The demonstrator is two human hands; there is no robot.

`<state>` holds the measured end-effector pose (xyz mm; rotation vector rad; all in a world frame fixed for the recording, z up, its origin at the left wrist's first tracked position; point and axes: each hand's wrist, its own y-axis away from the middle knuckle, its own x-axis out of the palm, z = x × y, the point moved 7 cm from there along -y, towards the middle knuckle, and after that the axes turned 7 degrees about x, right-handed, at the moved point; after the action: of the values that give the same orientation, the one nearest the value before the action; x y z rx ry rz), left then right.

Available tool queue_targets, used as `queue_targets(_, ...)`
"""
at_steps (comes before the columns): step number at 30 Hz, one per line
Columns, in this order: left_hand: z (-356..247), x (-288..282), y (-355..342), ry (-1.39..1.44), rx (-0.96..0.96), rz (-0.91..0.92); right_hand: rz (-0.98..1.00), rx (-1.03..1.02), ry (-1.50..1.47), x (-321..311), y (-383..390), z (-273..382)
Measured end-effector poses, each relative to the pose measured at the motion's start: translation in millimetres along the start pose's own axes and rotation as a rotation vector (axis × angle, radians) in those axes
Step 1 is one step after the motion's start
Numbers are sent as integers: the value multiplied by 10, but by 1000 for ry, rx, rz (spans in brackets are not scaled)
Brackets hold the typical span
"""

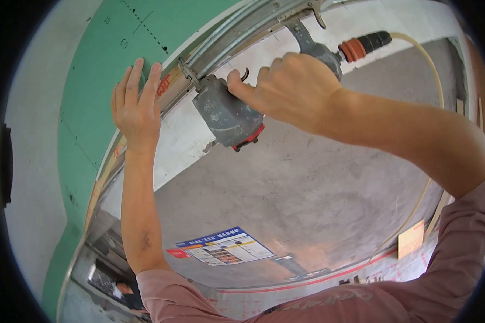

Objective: Applying adhesive to decorative molding strips and then securing them to a wall using a pneumatic nailer.

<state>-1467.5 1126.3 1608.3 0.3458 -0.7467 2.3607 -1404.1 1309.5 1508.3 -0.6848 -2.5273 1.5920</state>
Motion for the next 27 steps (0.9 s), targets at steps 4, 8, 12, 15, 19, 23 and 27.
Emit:
queue_targets(4, -53, -17, -48, -20, 4, 6, 36, 24, 42, 34, 26, -11)
queue_targets(8, 12, -18, 10, -6, -33, 36, 67, -7, 9, -21, 124, 72)
queue_targets(12, 99, -13, 136, 46, -10, -3, -21, -79, -86, -54, 327, 100)
queue_targets(15, 153, -112, 265, 24, -55, 11, -94, -81, -140, -94, 472, -72)
queue_targets(19, 547, -422, 1010, -122, -155, 132, -112, -136, -126, -173, 487, -67)
queue_targets(23, 922, -666, 1577, -154, -244, 180, -117, -172, -223, -175, 434, 114)
queue_targets(27, 1111, -739, 1856, -120, -247, 195, -155, -193, -321, -142, 280, 582)
